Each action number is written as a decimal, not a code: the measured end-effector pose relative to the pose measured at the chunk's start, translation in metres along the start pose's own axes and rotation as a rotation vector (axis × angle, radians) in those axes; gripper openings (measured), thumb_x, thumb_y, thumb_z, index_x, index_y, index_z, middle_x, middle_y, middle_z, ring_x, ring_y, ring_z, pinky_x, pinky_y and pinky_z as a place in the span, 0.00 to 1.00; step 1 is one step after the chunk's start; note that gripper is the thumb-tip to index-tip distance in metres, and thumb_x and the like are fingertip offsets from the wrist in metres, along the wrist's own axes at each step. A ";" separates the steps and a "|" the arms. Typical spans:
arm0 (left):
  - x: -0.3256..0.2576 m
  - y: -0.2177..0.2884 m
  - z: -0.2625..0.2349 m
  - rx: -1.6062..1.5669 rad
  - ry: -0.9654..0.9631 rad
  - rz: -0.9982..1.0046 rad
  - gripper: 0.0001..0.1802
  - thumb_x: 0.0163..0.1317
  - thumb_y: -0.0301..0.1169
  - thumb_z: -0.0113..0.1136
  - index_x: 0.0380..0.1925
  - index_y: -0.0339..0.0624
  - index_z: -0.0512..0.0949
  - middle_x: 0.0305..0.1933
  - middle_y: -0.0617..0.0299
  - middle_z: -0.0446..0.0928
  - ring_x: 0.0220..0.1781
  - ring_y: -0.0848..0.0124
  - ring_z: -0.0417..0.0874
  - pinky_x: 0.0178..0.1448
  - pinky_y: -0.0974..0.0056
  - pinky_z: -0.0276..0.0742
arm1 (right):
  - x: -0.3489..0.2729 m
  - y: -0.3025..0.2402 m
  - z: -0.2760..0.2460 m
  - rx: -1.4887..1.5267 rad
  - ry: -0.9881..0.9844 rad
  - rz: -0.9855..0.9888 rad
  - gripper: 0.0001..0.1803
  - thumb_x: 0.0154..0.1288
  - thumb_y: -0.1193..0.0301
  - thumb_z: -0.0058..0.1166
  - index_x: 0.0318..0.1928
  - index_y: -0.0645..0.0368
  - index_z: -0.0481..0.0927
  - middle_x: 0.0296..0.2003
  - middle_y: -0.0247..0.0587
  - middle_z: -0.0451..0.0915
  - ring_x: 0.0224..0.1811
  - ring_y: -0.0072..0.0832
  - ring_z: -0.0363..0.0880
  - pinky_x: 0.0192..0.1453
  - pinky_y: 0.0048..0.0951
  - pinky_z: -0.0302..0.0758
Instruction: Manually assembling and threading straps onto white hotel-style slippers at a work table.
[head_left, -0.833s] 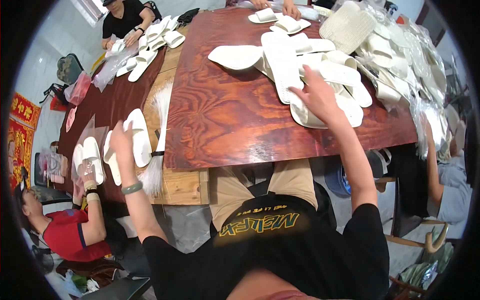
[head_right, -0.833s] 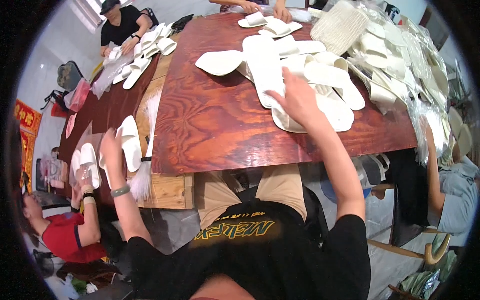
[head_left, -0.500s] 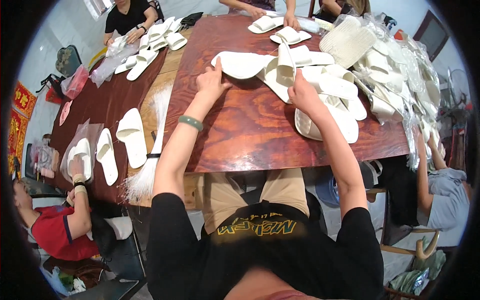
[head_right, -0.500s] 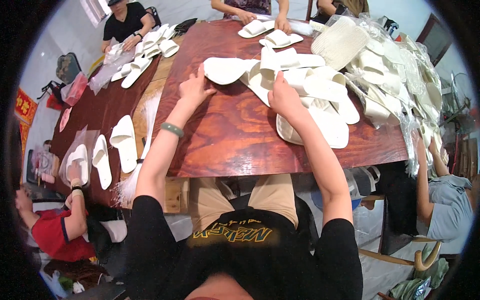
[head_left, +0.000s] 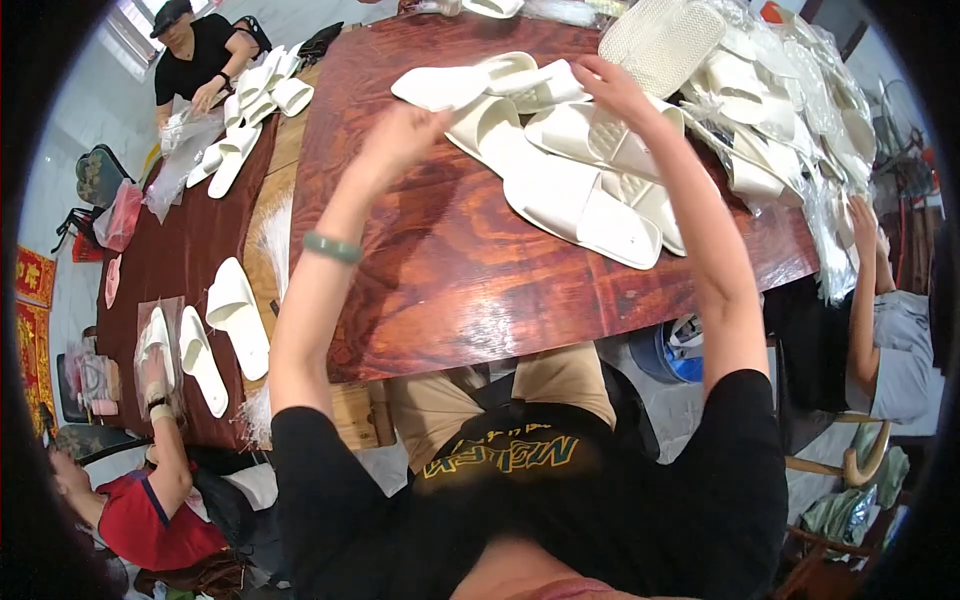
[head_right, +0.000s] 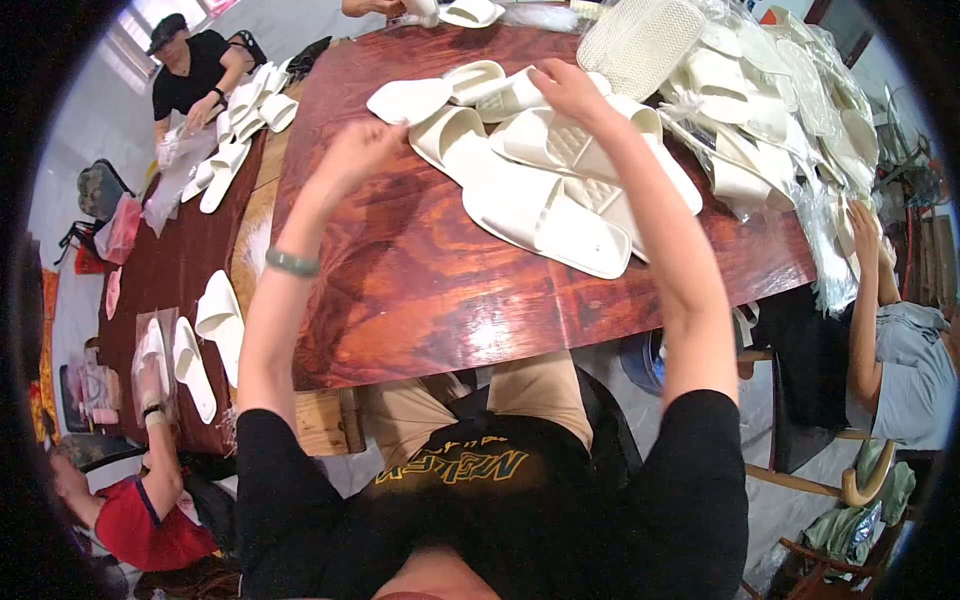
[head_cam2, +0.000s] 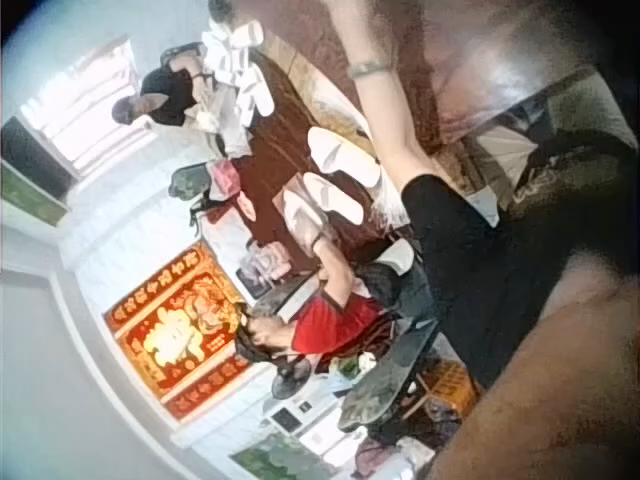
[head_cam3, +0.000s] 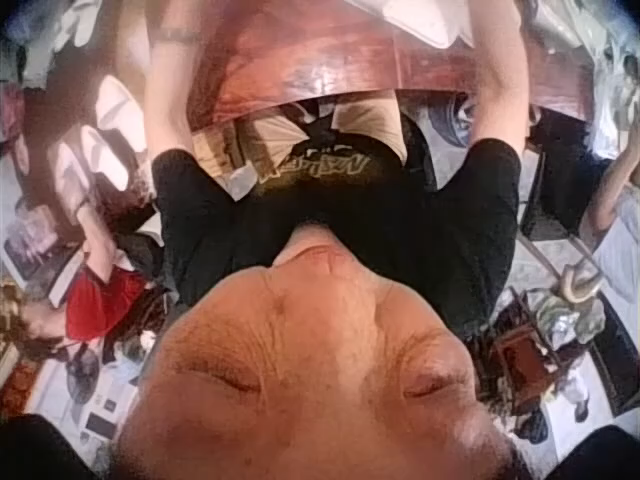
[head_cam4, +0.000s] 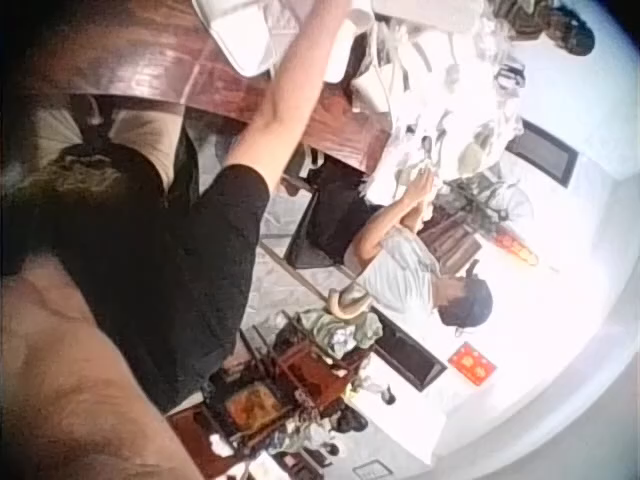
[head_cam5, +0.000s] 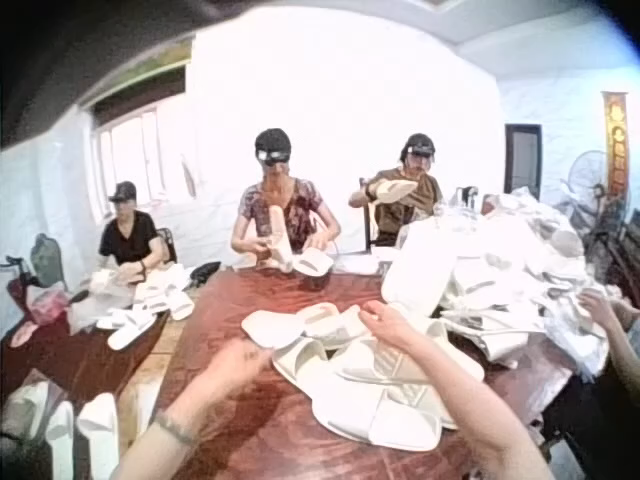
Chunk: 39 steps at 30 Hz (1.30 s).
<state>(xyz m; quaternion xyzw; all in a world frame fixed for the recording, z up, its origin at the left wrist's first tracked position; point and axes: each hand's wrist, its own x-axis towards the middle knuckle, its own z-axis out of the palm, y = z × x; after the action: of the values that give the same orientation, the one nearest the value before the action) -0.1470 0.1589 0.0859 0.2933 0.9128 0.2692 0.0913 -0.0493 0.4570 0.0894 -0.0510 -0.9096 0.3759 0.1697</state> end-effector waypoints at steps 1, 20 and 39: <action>-0.020 0.005 0.016 -0.115 -0.144 0.081 0.31 0.62 0.56 0.51 0.23 0.36 0.80 0.23 0.61 0.78 0.29 0.71 0.77 0.36 0.63 0.73 | -0.013 0.006 -0.015 -0.101 -0.077 -0.013 0.32 0.58 0.49 0.53 0.49 0.67 0.72 0.45 0.57 0.78 0.49 0.49 0.76 0.51 0.37 0.72; -0.127 -0.016 0.040 -1.094 -0.375 -0.307 0.14 0.68 0.39 0.48 0.26 0.45 0.71 0.14 0.79 0.57 0.13 0.84 0.51 0.15 0.75 0.45 | -0.166 -0.040 -0.001 0.611 -0.251 0.369 0.20 0.61 0.73 0.53 0.52 0.67 0.71 0.40 0.38 0.79 0.37 0.18 0.78 0.41 0.19 0.75; -0.253 -0.003 0.013 -1.241 -0.359 -0.168 0.60 0.45 0.78 0.08 0.70 0.45 0.31 0.32 0.64 0.64 0.23 0.77 0.54 0.28 0.72 0.53 | -0.208 -0.177 0.153 0.338 -0.173 -0.428 0.10 0.53 0.76 0.62 0.38 0.61 0.80 0.32 0.42 0.77 0.36 0.35 0.76 0.39 0.29 0.72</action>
<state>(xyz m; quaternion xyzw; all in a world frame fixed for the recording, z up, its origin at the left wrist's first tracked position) 0.0609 0.0148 0.0756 0.1542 0.5781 0.6851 0.4156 0.0988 0.1826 0.0565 0.2035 -0.8351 0.4810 0.1730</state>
